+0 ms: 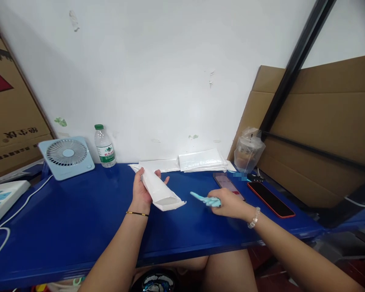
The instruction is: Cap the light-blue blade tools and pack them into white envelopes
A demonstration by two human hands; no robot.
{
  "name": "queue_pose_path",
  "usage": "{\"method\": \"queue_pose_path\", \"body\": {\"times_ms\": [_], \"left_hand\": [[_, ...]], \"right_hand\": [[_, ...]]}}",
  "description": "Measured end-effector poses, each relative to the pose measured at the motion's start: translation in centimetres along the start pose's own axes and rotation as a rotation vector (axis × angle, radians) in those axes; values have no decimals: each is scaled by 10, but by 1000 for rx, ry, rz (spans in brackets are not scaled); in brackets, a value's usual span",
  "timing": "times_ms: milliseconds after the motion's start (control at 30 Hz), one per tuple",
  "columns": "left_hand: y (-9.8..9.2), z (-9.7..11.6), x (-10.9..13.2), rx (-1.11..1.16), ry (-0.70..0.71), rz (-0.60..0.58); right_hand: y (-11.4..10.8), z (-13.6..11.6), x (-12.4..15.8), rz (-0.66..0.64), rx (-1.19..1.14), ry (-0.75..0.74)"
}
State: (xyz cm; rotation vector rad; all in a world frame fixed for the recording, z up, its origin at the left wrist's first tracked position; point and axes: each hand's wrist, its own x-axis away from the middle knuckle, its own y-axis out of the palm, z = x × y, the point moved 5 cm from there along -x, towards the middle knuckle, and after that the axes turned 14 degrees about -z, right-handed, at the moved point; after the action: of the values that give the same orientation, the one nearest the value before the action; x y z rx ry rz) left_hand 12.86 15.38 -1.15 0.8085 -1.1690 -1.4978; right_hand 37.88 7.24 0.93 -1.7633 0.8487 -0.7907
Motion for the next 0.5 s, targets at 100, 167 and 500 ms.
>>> {"method": "queue_pose_path", "body": {"times_ms": [100, 167, 500], "left_hand": [[5, -2, 4, 18, -37, -56], [8, -4, 7, 30, -68, -99], [7, -13, 7, 7, -129, -50]], "right_hand": [[0, 7, -8, 100, -97, 77], [-5, 8, -10, 179, -206, 70], [-73, -44, -16, 700, -879, -294]]}}
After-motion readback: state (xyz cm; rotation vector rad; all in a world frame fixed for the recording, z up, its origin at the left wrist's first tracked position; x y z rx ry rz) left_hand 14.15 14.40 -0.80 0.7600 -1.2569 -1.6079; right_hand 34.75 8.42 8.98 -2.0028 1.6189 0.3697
